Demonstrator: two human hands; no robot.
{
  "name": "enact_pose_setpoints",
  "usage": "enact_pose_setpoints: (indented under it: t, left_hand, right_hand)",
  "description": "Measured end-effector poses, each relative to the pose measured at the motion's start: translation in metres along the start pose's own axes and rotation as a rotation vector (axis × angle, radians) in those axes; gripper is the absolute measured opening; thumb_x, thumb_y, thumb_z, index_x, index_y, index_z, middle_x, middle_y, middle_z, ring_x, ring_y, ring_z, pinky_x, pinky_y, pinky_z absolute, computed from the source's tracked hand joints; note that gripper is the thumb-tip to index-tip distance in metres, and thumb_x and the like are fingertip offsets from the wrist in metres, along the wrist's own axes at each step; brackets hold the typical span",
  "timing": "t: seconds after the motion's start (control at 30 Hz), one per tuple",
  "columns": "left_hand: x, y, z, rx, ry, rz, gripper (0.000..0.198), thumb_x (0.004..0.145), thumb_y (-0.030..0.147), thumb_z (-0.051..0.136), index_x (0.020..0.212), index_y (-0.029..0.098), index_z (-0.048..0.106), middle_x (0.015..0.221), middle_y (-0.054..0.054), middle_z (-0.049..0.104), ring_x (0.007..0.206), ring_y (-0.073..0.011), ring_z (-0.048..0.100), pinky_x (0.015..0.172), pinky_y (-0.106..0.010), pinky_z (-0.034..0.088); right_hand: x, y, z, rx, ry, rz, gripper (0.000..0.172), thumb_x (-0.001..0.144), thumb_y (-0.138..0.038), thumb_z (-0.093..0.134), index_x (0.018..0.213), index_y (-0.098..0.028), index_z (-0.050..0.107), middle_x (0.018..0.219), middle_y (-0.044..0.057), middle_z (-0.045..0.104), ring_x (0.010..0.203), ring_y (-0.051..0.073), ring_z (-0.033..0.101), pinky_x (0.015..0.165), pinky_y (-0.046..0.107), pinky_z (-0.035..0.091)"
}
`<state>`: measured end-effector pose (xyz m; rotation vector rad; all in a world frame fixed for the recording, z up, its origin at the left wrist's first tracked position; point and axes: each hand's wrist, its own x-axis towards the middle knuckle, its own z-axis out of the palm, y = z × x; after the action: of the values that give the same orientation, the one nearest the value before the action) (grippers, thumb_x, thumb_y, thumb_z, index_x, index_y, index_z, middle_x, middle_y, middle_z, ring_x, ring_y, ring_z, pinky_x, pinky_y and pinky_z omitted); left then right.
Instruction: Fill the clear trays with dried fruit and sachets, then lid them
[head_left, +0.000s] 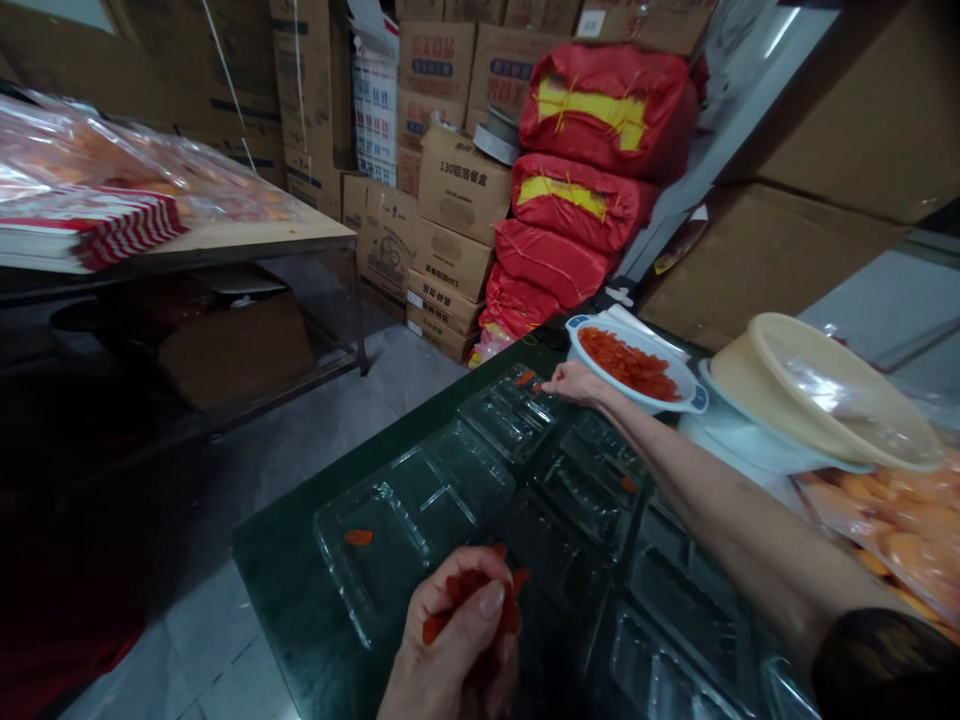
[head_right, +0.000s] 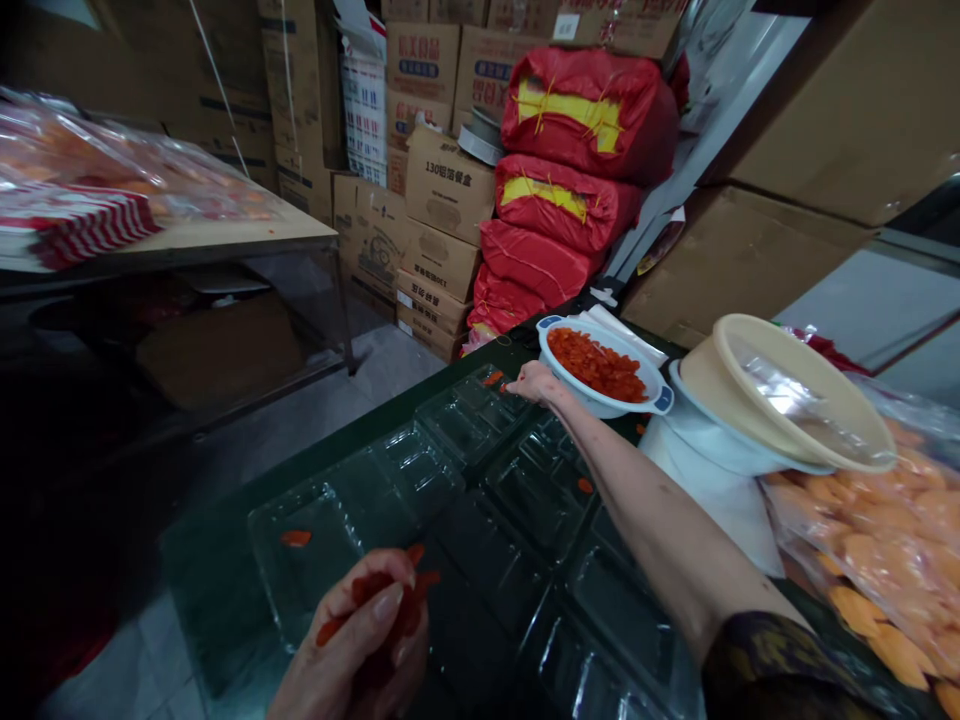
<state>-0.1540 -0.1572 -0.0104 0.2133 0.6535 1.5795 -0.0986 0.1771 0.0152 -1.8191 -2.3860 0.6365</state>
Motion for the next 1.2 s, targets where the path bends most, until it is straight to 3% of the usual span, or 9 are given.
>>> enact_pose_setpoints:
  t: [0.13,0.4,0.53,0.83,1.03,1.2]
  left_hand:
    - [-0.002,0.001,-0.002,0.046,-0.022,0.011,0.024,0.076,0.040,0.063,0.081,0.018,0.054,0.052,0.005,0.045,0.036,-0.0026,0.032,0.037,-0.018,0.020]
    - [-0.006,0.002,-0.001,0.072,-0.030,0.025,0.023,0.077,0.039,0.061,0.082,0.018,0.052,0.053,0.006,0.044,0.037,-0.0030,0.033,0.039,-0.019,0.022]
    - [-0.005,0.000,-0.001,0.052,-0.054,0.022,0.022,0.078,0.039,0.060,0.082,0.019,0.052,0.052,0.005,0.045,0.036,-0.0030,0.033,0.038,-0.019,0.021]
    - [-0.002,-0.002,0.000,0.059,-0.023,0.023,0.022,0.078,0.038,0.060,0.081,0.018,0.052,0.052,0.005,0.044,0.036,-0.0030,0.033,0.039,-0.019,0.021]
    - [-0.003,-0.001,0.000,0.064,-0.030,0.022,0.022,0.078,0.039,0.060,0.082,0.018,0.052,0.052,0.005,0.044,0.036,-0.0027,0.032,0.039,-0.019,0.020]
    - [-0.002,-0.001,0.000,0.068,-0.035,0.022,0.022,0.079,0.039,0.058,0.082,0.019,0.051,0.052,0.006,0.043,0.036,-0.0029,0.033,0.039,-0.020,0.020]
  right_hand:
    - [-0.005,0.000,-0.003,-0.056,-0.066,0.012,0.023,0.066,-0.024,0.072,0.062,-0.016,0.052,0.040,-0.005,0.041,0.036,0.008,0.038,0.037,0.020,0.026]
    - [-0.008,0.013,-0.006,0.066,-0.104,0.096,0.013,0.084,-0.021,0.055,0.074,-0.013,0.053,0.048,-0.006,0.043,0.038,0.004,0.038,0.037,0.016,0.029]
    - [-0.007,0.017,-0.002,0.101,-0.059,0.134,0.024,0.089,-0.033,0.050,0.079,-0.011,0.055,0.060,-0.005,0.049,0.043,0.004,0.042,0.041,0.016,0.037]
    - [-0.004,0.016,0.005,0.210,0.084,0.098,0.036,0.088,-0.033,0.049,0.057,-0.015,0.051,0.041,-0.004,0.041,0.034,0.005,0.034,0.036,0.019,0.026]
    - [0.000,0.022,0.006,0.333,0.032,0.133,0.031,0.087,-0.038,0.049,0.066,-0.015,0.052,0.044,-0.004,0.043,0.032,0.005,0.033,0.034,0.018,0.022]
    - [-0.005,0.023,-0.003,0.523,-0.081,0.225,0.031,0.093,-0.030,0.030,0.070,-0.016,0.044,0.046,-0.005,0.039,0.034,0.005,0.033,0.034,0.016,0.021]
